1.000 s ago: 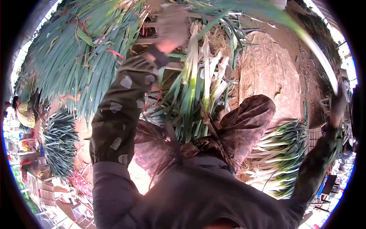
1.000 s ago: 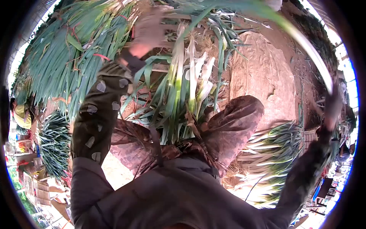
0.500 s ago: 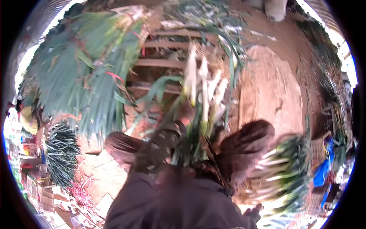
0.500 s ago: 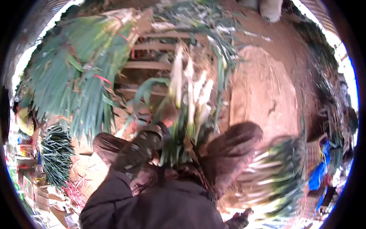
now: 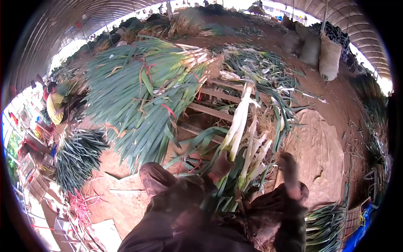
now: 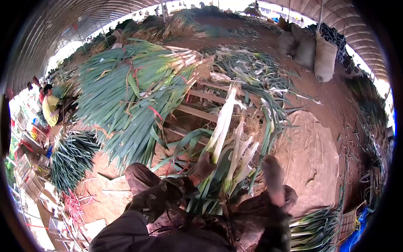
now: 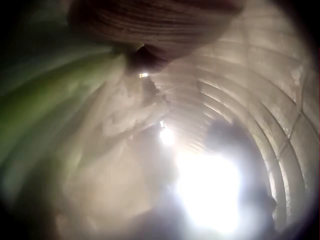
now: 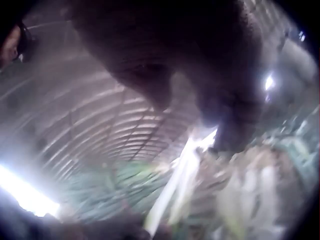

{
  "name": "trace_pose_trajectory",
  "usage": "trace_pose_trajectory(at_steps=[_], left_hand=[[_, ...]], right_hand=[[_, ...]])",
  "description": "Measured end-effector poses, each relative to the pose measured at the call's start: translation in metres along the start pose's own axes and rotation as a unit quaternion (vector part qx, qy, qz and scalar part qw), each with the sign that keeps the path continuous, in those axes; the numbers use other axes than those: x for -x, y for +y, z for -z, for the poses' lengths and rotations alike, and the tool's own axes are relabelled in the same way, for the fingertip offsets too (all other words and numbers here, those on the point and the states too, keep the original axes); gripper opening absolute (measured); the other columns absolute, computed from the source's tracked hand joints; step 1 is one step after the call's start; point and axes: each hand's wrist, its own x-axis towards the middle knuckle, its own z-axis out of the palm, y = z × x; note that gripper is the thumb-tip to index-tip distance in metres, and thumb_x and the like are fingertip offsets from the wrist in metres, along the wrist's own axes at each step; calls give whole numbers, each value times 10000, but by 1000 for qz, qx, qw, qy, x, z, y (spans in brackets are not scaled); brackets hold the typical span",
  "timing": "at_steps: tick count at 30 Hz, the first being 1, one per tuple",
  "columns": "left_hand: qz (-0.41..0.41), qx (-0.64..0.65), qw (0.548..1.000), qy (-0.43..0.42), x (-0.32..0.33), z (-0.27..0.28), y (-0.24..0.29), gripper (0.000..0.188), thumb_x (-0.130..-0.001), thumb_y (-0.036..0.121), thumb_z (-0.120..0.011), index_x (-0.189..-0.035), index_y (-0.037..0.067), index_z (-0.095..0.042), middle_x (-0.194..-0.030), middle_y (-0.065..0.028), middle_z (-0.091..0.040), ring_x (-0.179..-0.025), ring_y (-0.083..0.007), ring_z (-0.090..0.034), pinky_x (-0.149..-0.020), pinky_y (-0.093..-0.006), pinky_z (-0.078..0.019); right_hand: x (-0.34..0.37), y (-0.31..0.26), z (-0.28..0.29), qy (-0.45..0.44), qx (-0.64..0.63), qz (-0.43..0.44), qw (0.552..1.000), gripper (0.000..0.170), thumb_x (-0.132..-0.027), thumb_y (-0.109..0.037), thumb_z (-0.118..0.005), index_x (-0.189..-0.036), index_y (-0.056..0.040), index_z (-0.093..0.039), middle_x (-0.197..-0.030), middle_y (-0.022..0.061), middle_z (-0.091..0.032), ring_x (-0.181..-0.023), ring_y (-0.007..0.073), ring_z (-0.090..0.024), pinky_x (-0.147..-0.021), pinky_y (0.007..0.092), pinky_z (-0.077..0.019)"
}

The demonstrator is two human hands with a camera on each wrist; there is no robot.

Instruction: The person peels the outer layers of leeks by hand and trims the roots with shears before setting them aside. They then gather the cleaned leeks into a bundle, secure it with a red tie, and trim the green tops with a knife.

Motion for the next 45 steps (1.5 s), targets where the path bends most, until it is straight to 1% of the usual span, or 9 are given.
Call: trace_pose_trajectory(at_steps=[11,15,24,30,35,36,39,42,45], left_hand=[[-173,-226,945,-165,7,59,51,515,-782,346,-772,-1117,43,-525,-857,-216,-643,-802,-435,-648,-697,-501,-507],[-165,-144,974,65,-88,112,137,683,-772,531,-794,-1146,23,-532,-932,-215,-674,-770,-364,-679,-684,-430,-529],[-94,44,950,-295,-166,146,190,336,-846,186,-701,-1092,-35,-636,-799,-58,-671,-559,-123,-615,-518,-309,-498],[-364,-259,886,122,-178,125,168,133,-877,101,-599,-975,79,-687,-834,-135,-717,-673,-255,-701,-593,-374,-531],[-304,-366,817,324,-263,202,164,97,-829,102,-634,-905,102,-694,-812,-138,-713,-664,-284,-683,-604,-397,-556],[-219,-530,789,221,-330,265,131,122,-844,113,-629,-941,55,-673,-802,-118,-715,-643,-254,-677,-574,-366,-556],[-138,-56,972,179,-285,295,203,148,-895,144,-629,-958,11,-648,-785,-105,-707,-653,-199,-682,-562,-322,-560],[-32,-215,967,-130,-225,228,226,325,-900,219,-689,-1142,19,-603,-840,-87,-718,-670,-139,-686,-574,-244,-582],[-138,148,889,-410,-164,180,198,428,-866,209,-731,-1241,38,-616,-899,-61,-709,-545,-55,-571,-478,-210,-481]], right_hand=[[-91,-97,-167,18,-166,8,986,331,-1018,-230,-540,-1211,39,-556,-820,91,-624,-667,144,-557,-619,286,-504],[-63,-129,-148,-40,-287,-16,957,206,-1050,-239,-522,-1012,-40,-561,-691,-6,-512,-568,59,-477,-505,239,-424],[-49,-114,-147,-119,-349,-73,927,346,-1053,-397,-492,-996,-62,-554,-727,8,-531,-477,112,-501,-414,270,-395],[-40,-121,-149,-164,-387,-110,901,376,-1041,-431,-512,-999,-58,-544,-761,15,-529,-477,113,-494,-411,272,-384],[-7,-141,-143,-162,-348,-129,914,330,-1064,-367,-480,-982,-54,-544,-655,-23,-469,-453,66,-445,-384,252,-344],[-5,-137,-141,-149,-348,-122,917,335,-1065,-369,-477,-984,-52,-544,-655,-22,-471,-450,64,-444,-383,251,-343],[-8,-109,-131,-116,-331,-108,930,367,-1065,-403,-463,-985,-55,-547,-679,-18,-491,-435,68,-438,-377,245,-337],[-25,-103,-128,-135,-408,-125,894,369,-1059,-419,-473,-980,-68,-553,-701,-14,-500,-434,76,-448,-380,248,-341],[-22,-111,-119,-210,-489,-163,830,406,-1035,-480,-502,-973,-82,-561,-721,-23,-495,-484,85,-425,-423,246,-348]])
